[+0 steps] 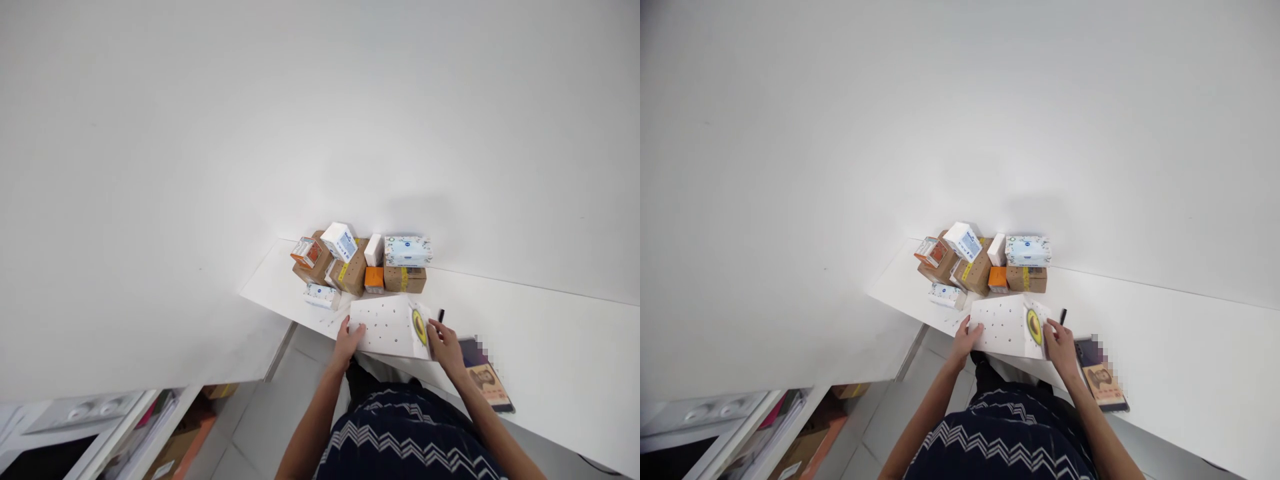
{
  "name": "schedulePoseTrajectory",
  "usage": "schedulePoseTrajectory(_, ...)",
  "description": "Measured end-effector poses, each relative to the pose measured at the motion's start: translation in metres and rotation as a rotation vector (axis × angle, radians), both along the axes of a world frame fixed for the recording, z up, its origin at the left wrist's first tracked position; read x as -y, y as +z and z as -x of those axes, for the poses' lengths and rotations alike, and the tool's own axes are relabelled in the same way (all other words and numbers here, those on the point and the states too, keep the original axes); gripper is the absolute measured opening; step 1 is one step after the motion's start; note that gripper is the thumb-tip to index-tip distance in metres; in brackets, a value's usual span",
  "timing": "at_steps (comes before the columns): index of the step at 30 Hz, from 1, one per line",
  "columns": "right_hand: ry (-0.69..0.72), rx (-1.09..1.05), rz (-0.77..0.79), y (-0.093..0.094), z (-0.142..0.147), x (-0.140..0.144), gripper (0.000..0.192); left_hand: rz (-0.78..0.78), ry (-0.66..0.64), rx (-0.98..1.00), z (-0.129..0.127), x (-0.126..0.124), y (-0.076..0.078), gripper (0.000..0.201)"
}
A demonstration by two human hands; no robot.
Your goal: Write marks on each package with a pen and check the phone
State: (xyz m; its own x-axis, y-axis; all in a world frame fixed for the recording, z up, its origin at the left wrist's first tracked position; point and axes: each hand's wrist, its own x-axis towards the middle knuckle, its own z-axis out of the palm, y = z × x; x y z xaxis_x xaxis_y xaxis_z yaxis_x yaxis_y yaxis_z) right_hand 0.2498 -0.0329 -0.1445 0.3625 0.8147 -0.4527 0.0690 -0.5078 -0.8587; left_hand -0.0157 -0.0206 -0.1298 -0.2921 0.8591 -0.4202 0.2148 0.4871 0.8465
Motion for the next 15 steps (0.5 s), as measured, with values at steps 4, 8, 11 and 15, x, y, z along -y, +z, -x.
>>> schedulePoseTrajectory(4, 0.074, -0.083, -0.044, -0.005, 0.006, 0.000, 0.052, -0.119, -0.005, 0.009, -0.005, 0.002, 0.000, 0.063)
schedulePoseTrajectory(8, 0.107, -0.205, -0.050, -0.010, 0.012, 0.002, 0.054, -0.199, 0.021, -0.008, -0.002, 0.002, 0.002, 0.059)
schedulePoseTrajectory(11, 0.081, -0.262, -0.052, -0.011, 0.014, 0.001, 0.053, -0.237, 0.026, -0.017, 0.000, 0.004, 0.007, 0.056)
schedulePoseTrajectory(15, 0.006, -0.298, -0.046, -0.009, 0.010, -0.001, 0.050, -0.281, 0.016, 0.025, -0.006, 0.007, 0.024, 0.050)
